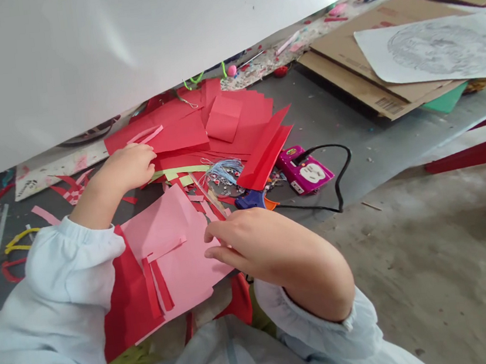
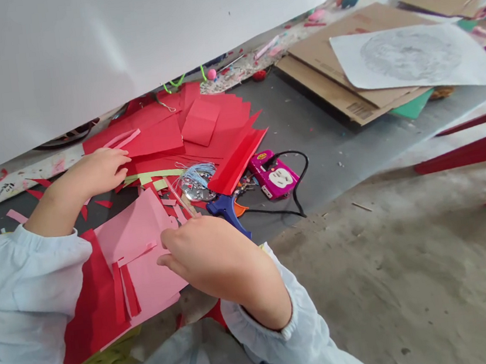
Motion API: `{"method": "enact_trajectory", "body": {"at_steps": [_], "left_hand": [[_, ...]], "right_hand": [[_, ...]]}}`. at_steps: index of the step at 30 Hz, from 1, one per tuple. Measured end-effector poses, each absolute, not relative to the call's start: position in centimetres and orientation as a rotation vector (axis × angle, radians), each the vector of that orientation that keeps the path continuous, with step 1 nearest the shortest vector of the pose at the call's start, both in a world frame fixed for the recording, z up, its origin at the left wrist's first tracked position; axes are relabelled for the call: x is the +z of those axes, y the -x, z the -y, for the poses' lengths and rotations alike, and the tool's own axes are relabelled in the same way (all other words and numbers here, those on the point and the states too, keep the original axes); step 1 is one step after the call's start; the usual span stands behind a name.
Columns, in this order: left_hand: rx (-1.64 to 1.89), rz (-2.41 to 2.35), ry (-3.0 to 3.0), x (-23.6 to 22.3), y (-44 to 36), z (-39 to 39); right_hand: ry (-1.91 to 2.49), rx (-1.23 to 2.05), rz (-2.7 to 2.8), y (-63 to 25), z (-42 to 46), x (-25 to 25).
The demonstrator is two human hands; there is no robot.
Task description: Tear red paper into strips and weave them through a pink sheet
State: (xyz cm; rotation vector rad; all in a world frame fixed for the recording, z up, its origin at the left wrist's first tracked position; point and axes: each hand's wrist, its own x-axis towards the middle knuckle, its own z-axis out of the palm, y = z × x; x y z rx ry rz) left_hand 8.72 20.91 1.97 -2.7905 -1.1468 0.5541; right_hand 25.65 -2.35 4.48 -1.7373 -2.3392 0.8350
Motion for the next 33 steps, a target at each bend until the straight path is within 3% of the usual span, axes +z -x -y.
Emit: {"method": "enact_trajectory", "body": {"at_steps": [6,13,23,33], "left_hand": [[0.584,1.000,2.863,1.4,-10.7,-19.1],[0.638,0.962,2.821,1.4,-10.8,-18.8],[0.789,1.043,2.784,1.9,-8.8,-18.8],[0.187,0.917,2.980,2.0,-7.2,-19.8]], "right_hand": [[2.017,1.079,2.331,-27.7,2.9,5.5],[2.568,0.739,1.541,-31.8,3.0,3.9],[2.470,0.625,1.626,-31.4,1.3,2.0],[2.285,0.546,1.385,-30.8,1.0,2.2]]}}
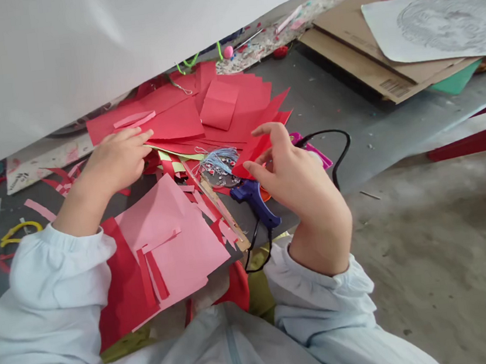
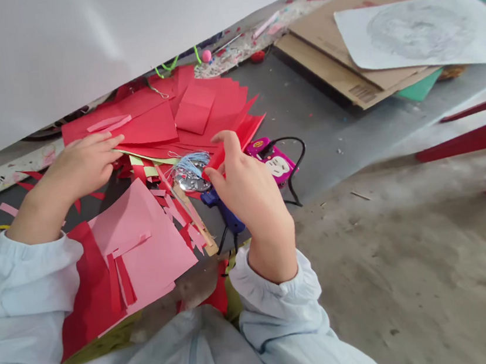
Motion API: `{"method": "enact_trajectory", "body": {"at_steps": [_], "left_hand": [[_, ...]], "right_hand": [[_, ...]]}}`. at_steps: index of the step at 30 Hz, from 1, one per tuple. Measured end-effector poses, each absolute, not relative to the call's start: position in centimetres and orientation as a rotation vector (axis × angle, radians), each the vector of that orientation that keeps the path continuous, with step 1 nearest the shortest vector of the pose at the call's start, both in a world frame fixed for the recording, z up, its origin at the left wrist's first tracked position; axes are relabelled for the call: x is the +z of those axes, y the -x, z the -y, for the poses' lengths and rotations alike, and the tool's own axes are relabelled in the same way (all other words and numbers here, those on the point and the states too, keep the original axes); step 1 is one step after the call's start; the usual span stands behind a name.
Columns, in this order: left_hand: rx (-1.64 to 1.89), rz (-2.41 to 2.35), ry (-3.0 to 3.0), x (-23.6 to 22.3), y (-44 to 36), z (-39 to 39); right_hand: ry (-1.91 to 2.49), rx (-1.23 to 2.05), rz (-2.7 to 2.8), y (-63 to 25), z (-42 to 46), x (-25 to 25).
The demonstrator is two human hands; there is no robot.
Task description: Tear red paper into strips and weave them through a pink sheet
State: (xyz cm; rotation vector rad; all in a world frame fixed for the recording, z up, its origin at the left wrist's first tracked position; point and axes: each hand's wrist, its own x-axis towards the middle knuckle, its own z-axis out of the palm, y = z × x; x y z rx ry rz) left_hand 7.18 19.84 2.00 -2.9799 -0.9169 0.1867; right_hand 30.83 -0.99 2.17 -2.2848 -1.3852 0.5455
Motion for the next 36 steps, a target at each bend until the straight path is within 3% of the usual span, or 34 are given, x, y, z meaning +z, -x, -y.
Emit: {"method": "enact_trajectory", "body": {"at_steps": [24,36], "left_hand": [[0.150,0.999,2.950,4.9,-9.1,-20.1],[0.151,0.921,3.004,4.9,-9.2,-20.4]], "right_hand": [[2.357,0.451,1.414,-30.0,1.2,2.0],[2.447,0.677,1.976,-25.6,-0.1,1.3]]}}
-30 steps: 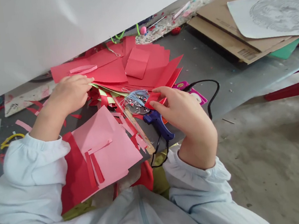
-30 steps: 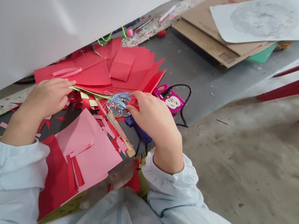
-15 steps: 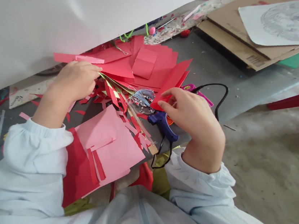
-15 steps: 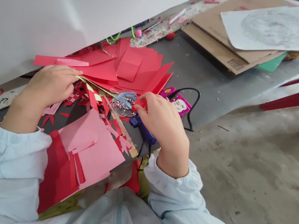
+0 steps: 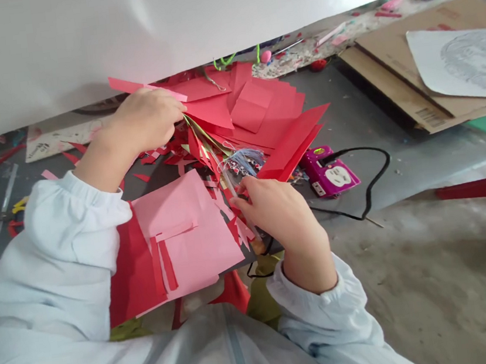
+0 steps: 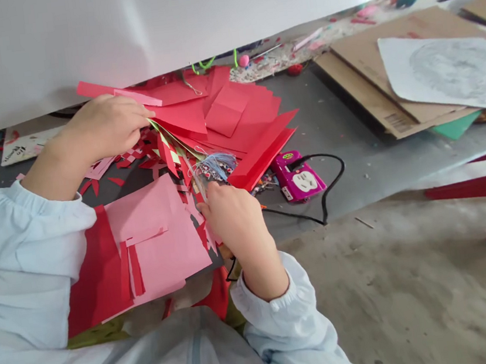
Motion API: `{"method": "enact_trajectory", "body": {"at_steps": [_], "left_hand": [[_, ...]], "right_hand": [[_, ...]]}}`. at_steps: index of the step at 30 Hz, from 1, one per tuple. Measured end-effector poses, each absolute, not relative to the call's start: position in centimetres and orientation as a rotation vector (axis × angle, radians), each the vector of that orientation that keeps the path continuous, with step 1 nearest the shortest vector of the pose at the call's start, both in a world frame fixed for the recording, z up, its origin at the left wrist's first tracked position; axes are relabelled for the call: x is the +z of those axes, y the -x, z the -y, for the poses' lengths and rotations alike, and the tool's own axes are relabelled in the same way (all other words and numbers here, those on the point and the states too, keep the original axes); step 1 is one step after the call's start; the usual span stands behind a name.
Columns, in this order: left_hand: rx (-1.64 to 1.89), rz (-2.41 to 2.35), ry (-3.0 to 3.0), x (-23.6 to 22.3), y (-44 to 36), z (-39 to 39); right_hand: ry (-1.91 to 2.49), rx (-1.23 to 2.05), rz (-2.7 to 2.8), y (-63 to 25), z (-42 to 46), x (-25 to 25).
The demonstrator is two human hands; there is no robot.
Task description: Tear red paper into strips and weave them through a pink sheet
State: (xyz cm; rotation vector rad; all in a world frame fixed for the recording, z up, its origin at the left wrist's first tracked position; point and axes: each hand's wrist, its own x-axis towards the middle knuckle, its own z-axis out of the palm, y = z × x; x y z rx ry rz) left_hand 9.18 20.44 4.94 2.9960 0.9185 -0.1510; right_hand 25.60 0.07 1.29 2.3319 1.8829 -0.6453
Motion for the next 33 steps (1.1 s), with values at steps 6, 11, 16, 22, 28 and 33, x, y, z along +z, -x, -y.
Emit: {"method": "enact_trajectory", "body": {"at_steps": [6,11,16,22,28,33], "left_hand": [[-0.134,-0.782,-2.978,3.7,-7.9,-21.2],[-0.108,-0.785,-2.891,2.9,-6.8,-21.1],[-0.034,-0.776,-2.895,1.8,-6.0,-21.3],[-0.122,-0.928,-2.862,1.0,-6.0,-20.8],[-0.028,-0.977,-2.862,0.2,-7.2,-20.5],[0.036,-0.907,-2.867,-0.2,-8.0,-20.9]], "right_hand": [[-2.251,-0.618,-1.892,-25.4,-0.2,1.0],[-2.223,-0.604,-1.866,-25.3,-0.5,0.9],[-2.199,-0.636,-1.887,-25.2,-0.7,0.6],[-2.152,-0.663,-1.902,-25.1,-0.8,0.7],[-2.140,-0.679,-1.914,-25.3,-0.8,0.5],[-2.150,-0.686,-1.898,-25.4,-0.7,0.6]]}}
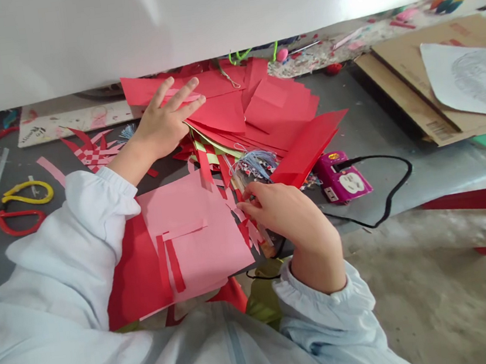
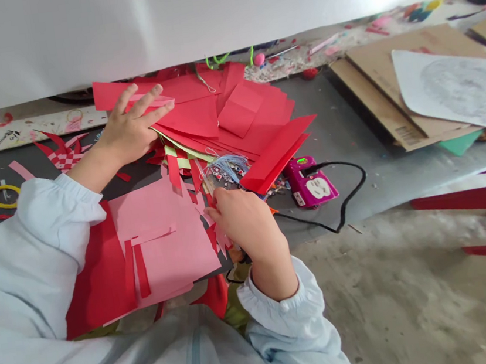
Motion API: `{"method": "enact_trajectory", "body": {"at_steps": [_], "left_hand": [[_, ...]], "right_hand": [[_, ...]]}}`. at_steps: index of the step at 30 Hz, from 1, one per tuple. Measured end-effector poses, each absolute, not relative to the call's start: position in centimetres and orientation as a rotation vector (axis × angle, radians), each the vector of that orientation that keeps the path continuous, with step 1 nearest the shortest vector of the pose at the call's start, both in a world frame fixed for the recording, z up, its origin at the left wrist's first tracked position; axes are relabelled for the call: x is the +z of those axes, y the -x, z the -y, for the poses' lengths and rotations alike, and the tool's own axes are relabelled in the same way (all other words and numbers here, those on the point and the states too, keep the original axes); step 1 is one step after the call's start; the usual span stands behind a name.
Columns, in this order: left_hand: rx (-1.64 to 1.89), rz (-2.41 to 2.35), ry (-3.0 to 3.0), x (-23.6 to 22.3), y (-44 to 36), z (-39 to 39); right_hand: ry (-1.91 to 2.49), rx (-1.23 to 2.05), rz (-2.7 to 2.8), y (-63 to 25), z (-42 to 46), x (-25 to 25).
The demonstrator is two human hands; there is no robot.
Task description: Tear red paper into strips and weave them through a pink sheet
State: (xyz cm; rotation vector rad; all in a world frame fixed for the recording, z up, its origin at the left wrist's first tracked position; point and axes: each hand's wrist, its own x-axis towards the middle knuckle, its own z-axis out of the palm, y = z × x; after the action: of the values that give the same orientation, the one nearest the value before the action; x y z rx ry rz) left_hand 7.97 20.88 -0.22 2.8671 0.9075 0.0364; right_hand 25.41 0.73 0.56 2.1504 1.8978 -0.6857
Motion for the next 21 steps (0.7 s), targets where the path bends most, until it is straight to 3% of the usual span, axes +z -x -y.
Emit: {"method": "enact_trajectory", "body": {"at_steps": [12,21], "left_hand": [[-0.119,-0.855,-2.953,1.2,-7.0,-21.4],[0.107,-0.581,-3.145,-0.3,-5.2,-22.6]], "right_hand": [[-2.161,-0.707,-1.902,-25.8,-0.6,0.5],[-2.181,-0.695,-1.890,-25.8,-0.7,0.5]]}}
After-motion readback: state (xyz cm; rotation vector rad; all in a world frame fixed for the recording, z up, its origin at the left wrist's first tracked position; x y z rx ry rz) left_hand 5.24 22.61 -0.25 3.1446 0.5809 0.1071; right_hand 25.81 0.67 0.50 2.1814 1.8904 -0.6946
